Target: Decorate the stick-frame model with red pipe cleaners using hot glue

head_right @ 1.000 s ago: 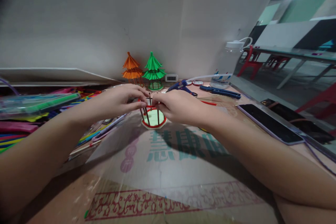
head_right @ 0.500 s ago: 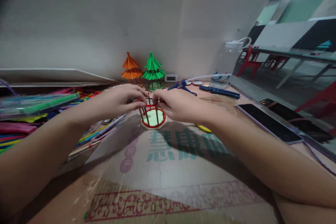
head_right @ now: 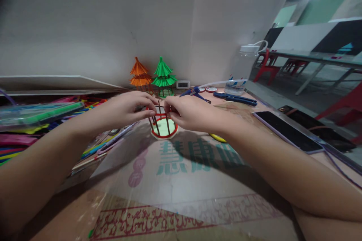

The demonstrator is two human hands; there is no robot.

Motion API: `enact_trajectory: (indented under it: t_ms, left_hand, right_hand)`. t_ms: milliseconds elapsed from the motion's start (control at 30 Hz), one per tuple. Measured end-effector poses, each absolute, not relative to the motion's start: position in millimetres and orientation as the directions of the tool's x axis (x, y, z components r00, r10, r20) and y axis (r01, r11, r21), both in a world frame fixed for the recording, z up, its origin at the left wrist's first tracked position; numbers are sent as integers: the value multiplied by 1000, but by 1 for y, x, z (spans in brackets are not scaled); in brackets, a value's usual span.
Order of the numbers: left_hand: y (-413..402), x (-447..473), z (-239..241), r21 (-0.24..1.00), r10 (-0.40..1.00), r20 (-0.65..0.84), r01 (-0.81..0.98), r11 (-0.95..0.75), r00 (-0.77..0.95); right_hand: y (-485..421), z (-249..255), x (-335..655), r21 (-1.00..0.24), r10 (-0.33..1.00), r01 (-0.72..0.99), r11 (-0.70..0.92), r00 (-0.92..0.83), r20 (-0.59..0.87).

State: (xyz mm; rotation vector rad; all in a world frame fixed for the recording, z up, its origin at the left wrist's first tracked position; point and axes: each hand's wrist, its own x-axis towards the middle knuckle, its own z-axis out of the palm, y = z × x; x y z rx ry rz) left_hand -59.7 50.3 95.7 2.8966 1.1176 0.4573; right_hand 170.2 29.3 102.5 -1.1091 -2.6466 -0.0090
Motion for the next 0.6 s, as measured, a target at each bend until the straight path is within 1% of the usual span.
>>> enact_trajectory:
  t_ms: [167,333,600]
  left_hand:
    - [50,-60,95,102,663,266,663,-741,700]
    - [50,-59,94,97,658,275,660,-745,701]
    - [53,-58,91,126,655,280,649,-750,702]
  right_hand:
    - [32,100,170,-127,711,706,697,-658,247]
    - [34,99,171,-98,693,696,711,-670,267]
    - [33,100,172,-91,683,686,721,-683,260]
